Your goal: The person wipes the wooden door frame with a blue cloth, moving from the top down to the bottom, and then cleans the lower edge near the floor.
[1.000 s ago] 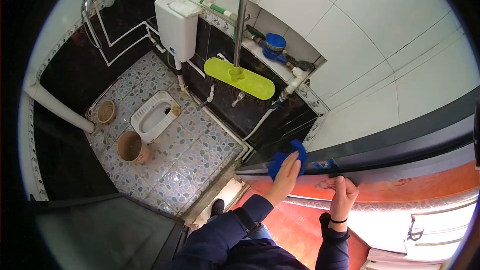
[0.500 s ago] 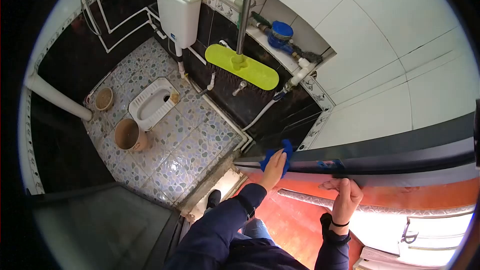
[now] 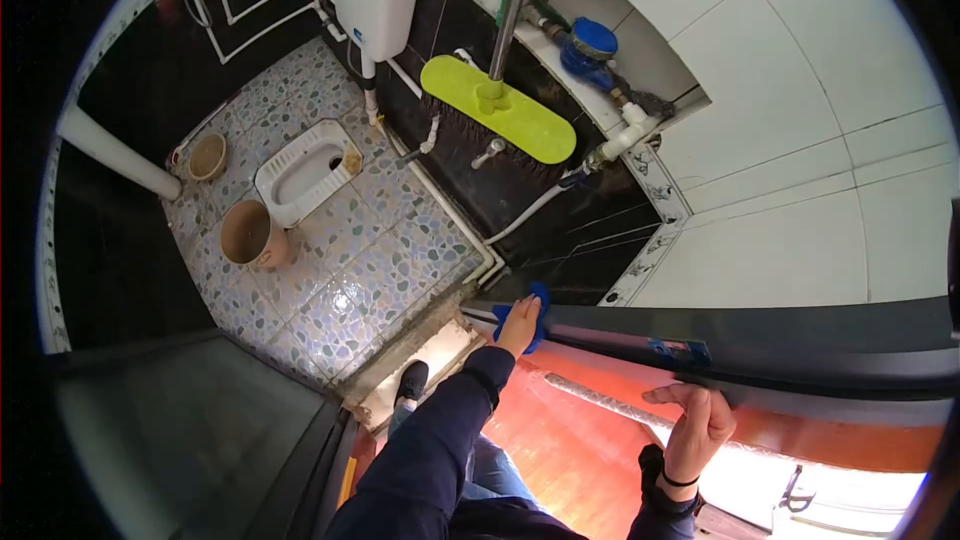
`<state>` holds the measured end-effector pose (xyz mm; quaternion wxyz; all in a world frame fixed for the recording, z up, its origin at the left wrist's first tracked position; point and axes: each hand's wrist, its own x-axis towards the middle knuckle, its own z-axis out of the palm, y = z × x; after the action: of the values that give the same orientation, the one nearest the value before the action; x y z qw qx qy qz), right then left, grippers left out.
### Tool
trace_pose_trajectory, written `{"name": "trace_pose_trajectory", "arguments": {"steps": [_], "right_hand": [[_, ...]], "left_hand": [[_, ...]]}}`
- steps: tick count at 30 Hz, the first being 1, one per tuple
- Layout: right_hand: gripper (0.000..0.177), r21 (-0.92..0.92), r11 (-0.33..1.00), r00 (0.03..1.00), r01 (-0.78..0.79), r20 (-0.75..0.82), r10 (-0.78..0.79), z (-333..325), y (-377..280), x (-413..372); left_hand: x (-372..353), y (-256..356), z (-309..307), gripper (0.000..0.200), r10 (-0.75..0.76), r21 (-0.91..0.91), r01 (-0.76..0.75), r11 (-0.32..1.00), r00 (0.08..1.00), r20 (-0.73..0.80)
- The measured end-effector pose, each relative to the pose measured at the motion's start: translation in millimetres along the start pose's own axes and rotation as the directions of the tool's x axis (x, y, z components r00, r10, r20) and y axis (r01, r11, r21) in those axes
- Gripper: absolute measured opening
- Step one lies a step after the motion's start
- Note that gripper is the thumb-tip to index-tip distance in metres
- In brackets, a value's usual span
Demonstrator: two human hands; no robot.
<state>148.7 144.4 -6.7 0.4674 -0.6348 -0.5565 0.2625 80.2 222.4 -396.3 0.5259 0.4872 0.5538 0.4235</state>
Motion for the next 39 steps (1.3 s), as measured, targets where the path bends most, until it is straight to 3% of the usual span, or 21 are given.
{"name": "trace_pose_trajectory", "arguments": {"steps": [4, 7, 10, 14, 21, 26, 27, 29, 34, 35, 39], "right_hand": [[0.036, -0.002, 0.999, 0.999, 0.036, 0.005, -0.036, 0, 4, -1], [0.036, -0.009, 0.998, 0.998, 0.058, 0.008, -0.058, 2, 3, 0], [0.035, -0.046, 0.995, 0.996, 0.084, 0.018, -0.083, 1, 7, -2], [0.033, -0.128, 0.982, 0.990, 0.140, 0.044, -0.136, -3, 11, -2], [0.029, -0.050, 0.998, 0.995, 0.046, 0.095, -0.041, 6, -1, -8], [0.021, -0.092, 0.993, 0.936, -0.072, 0.338, 0.099, 32, 15, -21], [0.016, -0.084, 0.977, 0.909, -0.197, 0.356, 0.214, 35, 27, -23], [0.018, -0.150, 0.976, 0.922, -0.160, 0.330, 0.202, 57, 46, -19], [0.041, -0.351, 0.936, 0.893, -0.019, 0.416, 0.174, 90, 118, -24], [0.051, -0.338, 0.939, 0.863, -0.060, 0.455, 0.219, 95, 133, -26], [0.060, -0.307, 0.941, 0.830, -0.147, 0.480, 0.286, 124, 181, -36]], "left_hand": [[-2, 23, -8, 0.046, -0.181, -0.221, 0.177, 0.959, 0.984, 0.004], [-6, 32, -3, 0.044, -0.176, -0.325, 0.157, 0.933, 0.984, -0.031], [-10, 53, -1, 0.043, -0.073, -0.319, 0.047, 0.946, 0.995, -0.069], [-35, 136, -19, 0.039, 0.029, -0.240, -0.062, 0.969, 0.990, -0.139], [-58, 228, -36, 0.035, 0.272, -0.297, -0.313, 0.902, 0.947, -0.172], [-48, 196, -31, 0.035, 0.306, -0.285, -0.337, 0.897, 0.940, -0.150], [-45, 187, -30, 0.035, 0.310, -0.292, -0.339, 0.894, 0.940, -0.141], [-40, 162, -25, 0.036, 0.239, -0.310, -0.266, 0.913, 0.963, -0.124], [-29, 92, -17, 0.042, 0.030, -0.311, -0.049, 0.949, 0.997, -0.064], [-25, 73, -13, 0.044, 0.003, -0.324, -0.017, 0.946, 0.999, -0.045], [-10, 16, -7, 0.045, -0.095, -0.237, 0.096, 0.967, 0.995, 0.014]]}}
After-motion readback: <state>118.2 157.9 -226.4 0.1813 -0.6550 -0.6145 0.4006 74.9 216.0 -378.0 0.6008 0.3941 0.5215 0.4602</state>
